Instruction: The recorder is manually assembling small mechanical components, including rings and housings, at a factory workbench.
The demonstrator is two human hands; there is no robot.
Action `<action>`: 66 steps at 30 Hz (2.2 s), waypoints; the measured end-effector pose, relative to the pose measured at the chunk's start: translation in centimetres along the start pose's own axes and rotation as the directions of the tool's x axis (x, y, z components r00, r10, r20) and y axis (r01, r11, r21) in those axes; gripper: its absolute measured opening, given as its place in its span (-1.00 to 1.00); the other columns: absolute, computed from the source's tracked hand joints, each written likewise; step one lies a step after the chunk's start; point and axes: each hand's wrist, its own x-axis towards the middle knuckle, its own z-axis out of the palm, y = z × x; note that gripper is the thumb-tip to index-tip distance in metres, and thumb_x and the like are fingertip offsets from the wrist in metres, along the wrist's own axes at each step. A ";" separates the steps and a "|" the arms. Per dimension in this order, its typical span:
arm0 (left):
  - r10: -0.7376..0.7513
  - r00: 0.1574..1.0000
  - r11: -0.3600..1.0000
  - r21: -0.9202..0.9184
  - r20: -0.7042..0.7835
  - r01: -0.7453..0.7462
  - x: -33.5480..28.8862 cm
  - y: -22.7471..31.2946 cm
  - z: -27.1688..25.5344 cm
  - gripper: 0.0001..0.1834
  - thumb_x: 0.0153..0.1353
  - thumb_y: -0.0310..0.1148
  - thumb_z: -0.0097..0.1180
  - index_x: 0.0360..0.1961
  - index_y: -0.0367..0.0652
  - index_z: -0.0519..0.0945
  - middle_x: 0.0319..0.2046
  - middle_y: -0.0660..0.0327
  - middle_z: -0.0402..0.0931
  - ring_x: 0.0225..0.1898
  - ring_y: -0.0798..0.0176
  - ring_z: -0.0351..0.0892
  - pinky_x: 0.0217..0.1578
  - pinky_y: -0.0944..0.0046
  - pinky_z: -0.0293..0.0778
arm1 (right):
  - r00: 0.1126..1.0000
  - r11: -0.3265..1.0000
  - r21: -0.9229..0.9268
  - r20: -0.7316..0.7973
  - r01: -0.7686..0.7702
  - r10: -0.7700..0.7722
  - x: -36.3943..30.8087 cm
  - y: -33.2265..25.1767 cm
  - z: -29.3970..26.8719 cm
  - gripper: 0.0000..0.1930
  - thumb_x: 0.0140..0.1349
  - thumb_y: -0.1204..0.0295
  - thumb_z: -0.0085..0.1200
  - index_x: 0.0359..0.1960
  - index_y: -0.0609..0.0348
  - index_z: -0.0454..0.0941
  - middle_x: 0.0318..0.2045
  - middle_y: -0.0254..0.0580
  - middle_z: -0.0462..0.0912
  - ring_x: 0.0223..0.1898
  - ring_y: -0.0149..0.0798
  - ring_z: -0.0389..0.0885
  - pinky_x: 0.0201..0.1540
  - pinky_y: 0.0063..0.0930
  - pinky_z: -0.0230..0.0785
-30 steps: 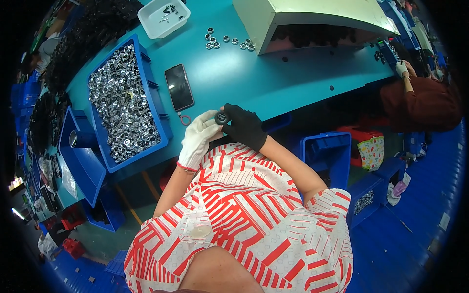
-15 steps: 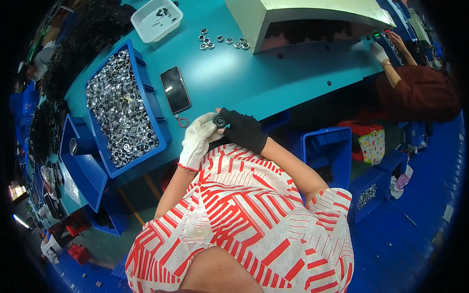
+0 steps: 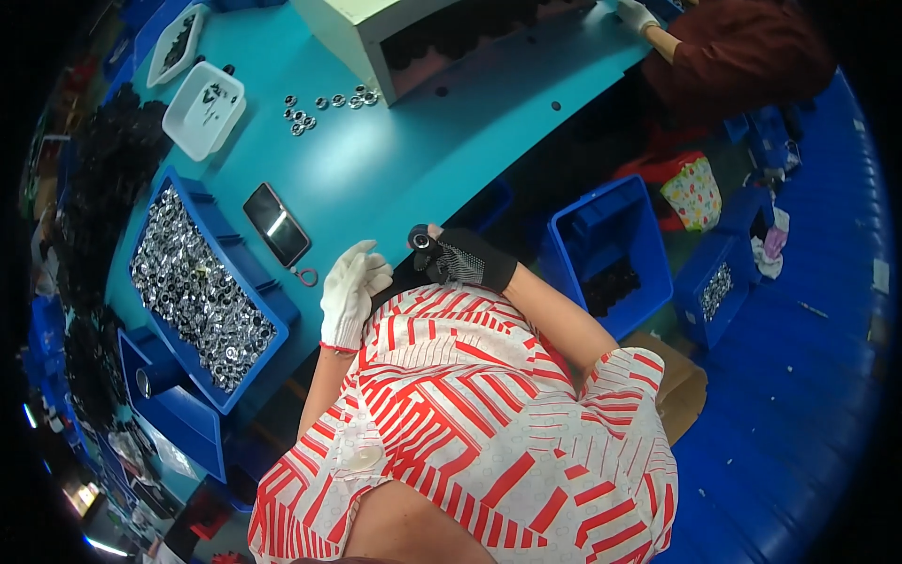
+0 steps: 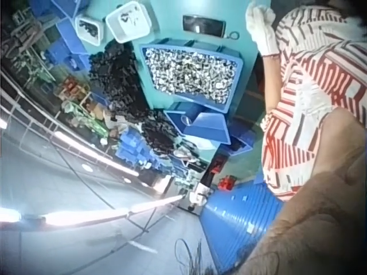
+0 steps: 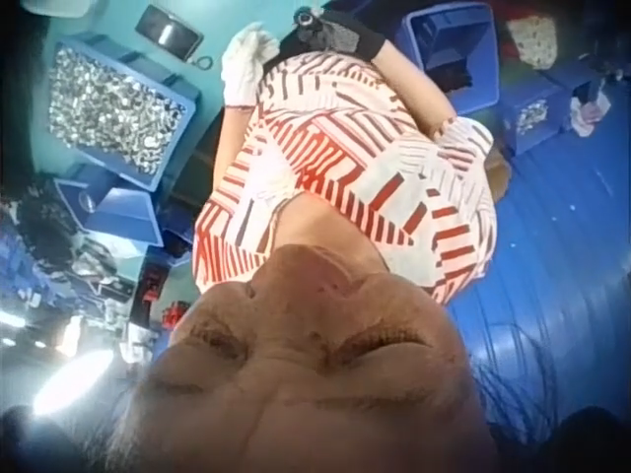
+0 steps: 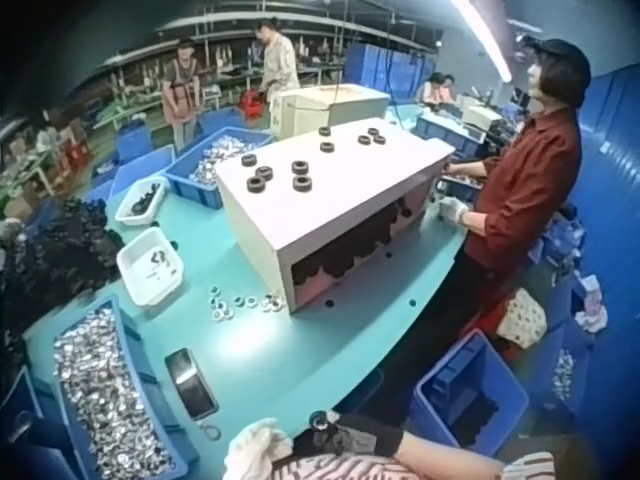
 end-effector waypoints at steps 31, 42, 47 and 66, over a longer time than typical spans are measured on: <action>0.149 0.964 0.986 -0.044 -0.218 -0.163 -3.5 1.1 -0.9 -0.65 0.24 -0.34 0.02 0.00 -0.30 0.37 -0.30 0.13 0.49 -0.30 0.24 0.52 -0.22 0.26 0.50 | 0.610 -0.435 -0.884 0.251 -0.172 -0.752 19.8 -19.4 -6.4 -0.72 0.17 0.25 -0.10 -0.18 0.09 0.51 -0.22 -0.10 0.57 -0.16 -0.09 0.54 -0.10 -0.25 0.39; 0.121 0.968 0.982 -0.117 -0.219 -0.149 -2.7 -0.1 -2.2 -0.61 0.24 -0.34 0.01 0.04 -0.31 0.34 -0.26 0.09 0.47 -0.29 0.14 0.54 -0.23 0.20 0.51 | 0.575 -0.430 -0.901 0.325 -0.053 -0.751 19.6 -15.7 -9.8 -0.81 0.12 0.33 -0.08 -0.43 0.17 0.52 -0.45 -0.03 0.57 -0.31 -0.04 0.55 -0.19 -0.14 0.38; 0.081 0.990 0.993 -0.081 -0.115 -0.090 -1.2 -0.2 -1.2 -0.63 0.24 -0.32 0.02 0.03 -0.25 0.39 -0.25 0.13 0.48 -0.24 0.19 0.53 -0.27 0.23 0.52 | 0.883 0.807 -0.567 -0.279 0.166 -0.378 10.9 -9.2 -4.1 -0.55 0.06 0.29 0.23 -0.09 0.24 0.34 -0.45 -0.21 0.53 -0.47 -0.37 0.53 -0.41 -0.45 0.41; 0.206 0.978 0.953 -0.219 -0.045 -0.211 -2.9 3.6 0.6 -0.68 0.26 -0.43 -0.09 0.01 -0.34 0.37 -0.14 0.12 0.48 -0.21 0.26 0.56 -0.19 0.30 0.54 | 0.827 0.365 -0.774 0.343 0.518 -0.446 5.3 -1.4 8.1 -0.44 -0.03 0.52 0.22 0.08 0.15 0.37 -0.11 -0.18 0.54 -0.19 -0.35 0.55 -0.25 -0.53 0.42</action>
